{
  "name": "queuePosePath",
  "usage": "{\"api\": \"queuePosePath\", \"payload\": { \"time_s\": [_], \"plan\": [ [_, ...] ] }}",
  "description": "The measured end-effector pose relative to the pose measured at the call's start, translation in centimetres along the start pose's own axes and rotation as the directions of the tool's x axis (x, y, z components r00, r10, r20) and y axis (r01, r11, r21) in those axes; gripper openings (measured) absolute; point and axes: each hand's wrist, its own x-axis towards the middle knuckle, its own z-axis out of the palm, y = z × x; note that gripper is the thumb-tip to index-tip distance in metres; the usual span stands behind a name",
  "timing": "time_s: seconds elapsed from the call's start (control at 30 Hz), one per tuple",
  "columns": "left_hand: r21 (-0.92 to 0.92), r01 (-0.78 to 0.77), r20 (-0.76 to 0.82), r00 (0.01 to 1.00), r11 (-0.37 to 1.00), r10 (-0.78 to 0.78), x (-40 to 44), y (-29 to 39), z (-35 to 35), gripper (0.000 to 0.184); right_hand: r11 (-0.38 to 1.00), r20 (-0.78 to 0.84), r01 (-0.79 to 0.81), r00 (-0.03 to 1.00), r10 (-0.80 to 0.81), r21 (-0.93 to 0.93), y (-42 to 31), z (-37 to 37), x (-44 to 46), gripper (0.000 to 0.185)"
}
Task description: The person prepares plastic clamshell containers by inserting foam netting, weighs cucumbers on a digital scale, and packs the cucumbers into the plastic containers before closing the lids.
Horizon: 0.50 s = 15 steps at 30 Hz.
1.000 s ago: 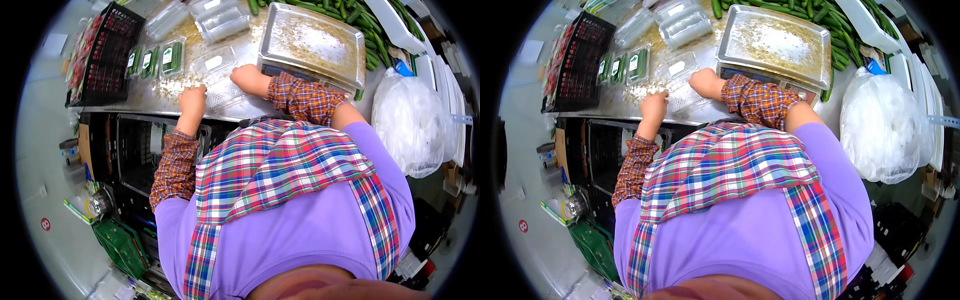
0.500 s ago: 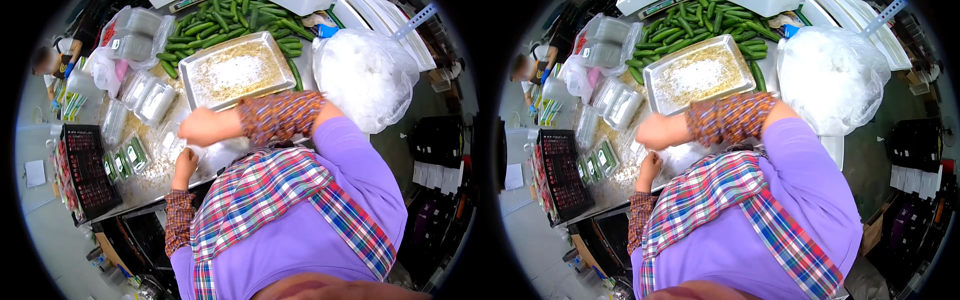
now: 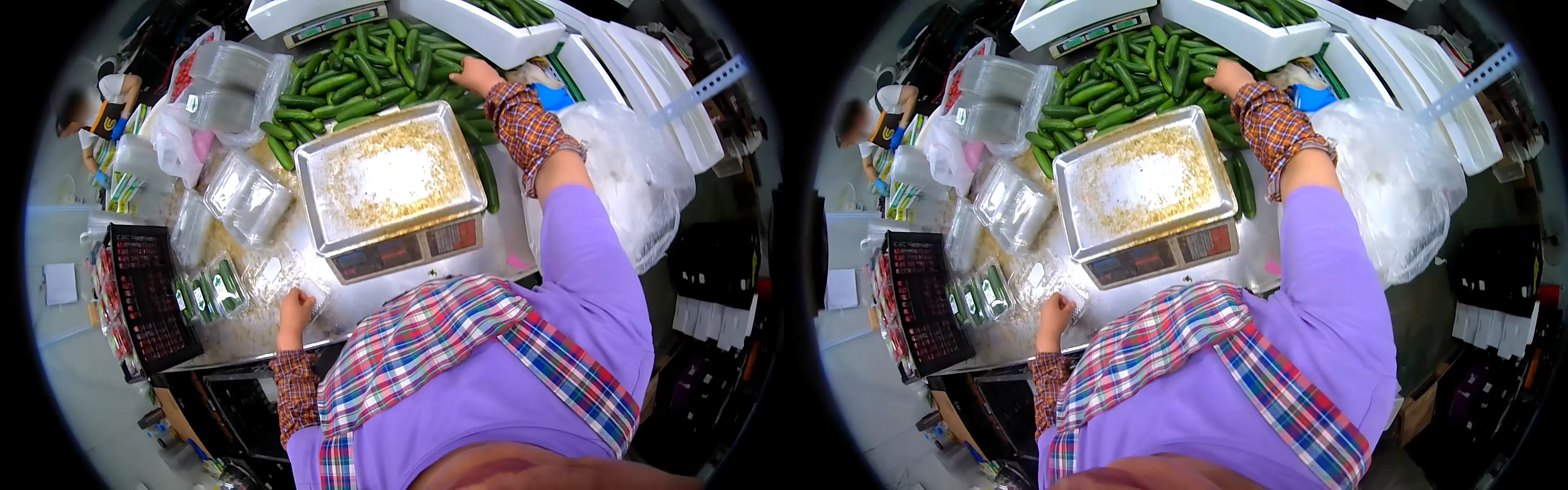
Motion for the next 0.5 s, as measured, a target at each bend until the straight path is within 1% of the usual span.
{"api": "queuePosePath", "payload": {
  "time_s": [0.03,0.07,0.17,0.27,0.3,0.37,0.4,0.43,0.47,0.5],
  "plan": [
    [-0.003,0.015,0.005,1.0,1.0,-0.015,-0.1,0.2,-0.1,0.023,1.0,-0.035,0.01,0.999,-0.011,-0.005,0.3,1.2,0.8,0.059],
    [-0.007,0.016,0.009,1.0,1.0,-0.016,0.0,0.1,-0.1,0.022,1.0,0.009,-0.024,1.0,0.024,0.015,-0.1,1.4,1.0,0.062],
    [-0.095,0.052,-0.033,0.998,0.994,-0.056,-1.1,0.5,-0.7,0.02,0.999,0.021,0.01,1.0,-0.009,-0.031,0.3,3.3,2.4,0.053],
    [-0.052,0.02,-0.119,0.993,0.998,-0.026,-1.5,2.0,-3.1,0.017,0.996,-0.087,0.09,0.992,-0.089,0.006,1.3,3.8,4.8,0.05],
    [-0.046,0.034,-0.141,0.989,0.998,-0.04,-1.6,3.0,-4.2,0.017,0.996,-0.128,0.084,0.988,-0.084,-0.003,1.1,2.5,5.0,0.052],
    [-0.039,0.068,-0.157,0.985,0.997,-0.074,-2.3,5.6,-7.2,0.017,0.993,-0.17,0.09,0.982,-0.077,0.074,1.9,-0.1,5.2,0.054],
    [0.02,0.057,-0.18,0.982,0.998,-0.052,-2.2,6.5,-8.5,0.016,0.986,-0.146,0.117,0.984,-0.099,0.122,2.1,-1.8,5.3,0.056],
    [-0.084,0.047,-0.212,0.975,0.995,-0.064,-1.8,7.1,-9.1,0.016,0.975,-0.123,0.143,0.985,-0.123,0.169,2.2,-3.2,5.6,0.057],
    [-0.188,0.032,-0.245,0.966,0.982,-0.078,-1.0,7.6,-9.6,0.017,0.937,-0.073,0.098,0.994,-0.078,0.335,2.3,-3.7,6.0,0.054],
    [-0.29,0.01,-0.276,0.957,0.957,-0.094,-0.1,8.5,-10.3,0.018,0.881,0.062,0.083,0.99,-0.126,0.466,1.4,-5.2,5.0,0.051]
  ]
}}
